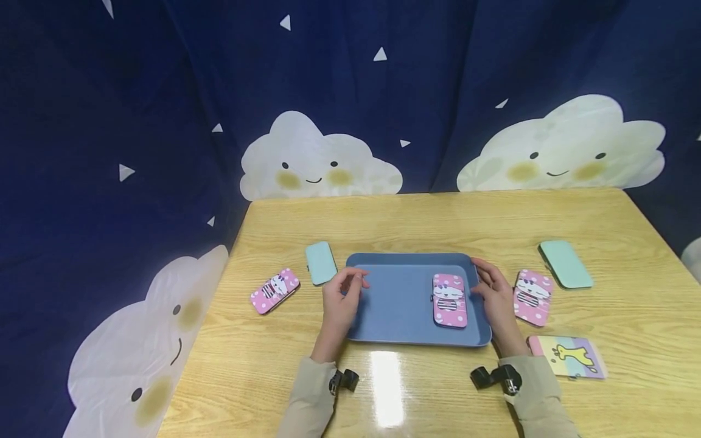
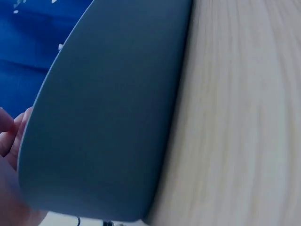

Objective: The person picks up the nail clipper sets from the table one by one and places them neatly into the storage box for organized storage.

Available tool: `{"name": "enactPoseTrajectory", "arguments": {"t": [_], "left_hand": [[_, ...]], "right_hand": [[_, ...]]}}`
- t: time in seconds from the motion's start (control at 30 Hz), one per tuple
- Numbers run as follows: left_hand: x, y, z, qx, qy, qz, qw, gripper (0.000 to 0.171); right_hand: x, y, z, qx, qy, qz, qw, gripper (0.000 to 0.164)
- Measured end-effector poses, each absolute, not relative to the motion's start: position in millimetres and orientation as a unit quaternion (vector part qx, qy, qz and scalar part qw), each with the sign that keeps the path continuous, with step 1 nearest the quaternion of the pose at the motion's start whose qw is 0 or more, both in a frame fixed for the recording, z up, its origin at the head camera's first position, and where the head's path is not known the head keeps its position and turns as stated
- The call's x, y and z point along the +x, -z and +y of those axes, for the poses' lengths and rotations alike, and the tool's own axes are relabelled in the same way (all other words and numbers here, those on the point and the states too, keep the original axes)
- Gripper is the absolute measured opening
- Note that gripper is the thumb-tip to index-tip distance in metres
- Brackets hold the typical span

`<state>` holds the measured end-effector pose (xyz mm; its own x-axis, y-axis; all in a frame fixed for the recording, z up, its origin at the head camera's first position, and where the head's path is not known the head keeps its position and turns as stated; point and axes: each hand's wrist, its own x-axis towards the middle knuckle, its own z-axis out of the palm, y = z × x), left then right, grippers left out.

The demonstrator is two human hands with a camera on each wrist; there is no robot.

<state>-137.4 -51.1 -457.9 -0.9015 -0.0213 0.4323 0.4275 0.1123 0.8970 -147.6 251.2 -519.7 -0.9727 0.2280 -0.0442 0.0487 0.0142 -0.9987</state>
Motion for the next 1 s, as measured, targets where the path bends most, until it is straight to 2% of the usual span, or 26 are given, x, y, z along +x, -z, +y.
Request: {"name": "enactPoseTrajectory", "arguments": {"t": [0.2, 0.37, 0.53, 0.7, 0.8, 1.0], "left_hand": [[-143, 464, -60, -0.091, 0.685, -0.703, 0.171, 0.014], [-147, 465, -66, -0.074, 0.68, -0.701, 0.2, 0.015], [-151, 469, -71, -0.065, 0.638, -0.721, 0.262, 0.011], [-168, 496, -79, -0.077, 0.561, -0.74, 0.362, 0.011], [-178, 512, -84, -0.079, 0.51, -0.756, 0.403, 0.013], [-186, 523, -89, -0.074, 0.475, -0.77, 0.42, 0.01]], "right_hand": [[-148, 519, 251, -0.092, -0.698, -0.707, 0.071, 0.057], [-148, 519, 251, -0.093, -0.696, -0.708, 0.07, 0.057], [-147, 519, 251, -0.097, -0.694, -0.71, 0.064, 0.057], [-147, 520, 251, -0.092, -0.696, -0.709, 0.063, 0.058], [-147, 519, 251, -0.089, -0.698, -0.707, 0.065, 0.058], [-148, 519, 251, -0.094, -0.699, -0.706, 0.066, 0.058]]}}
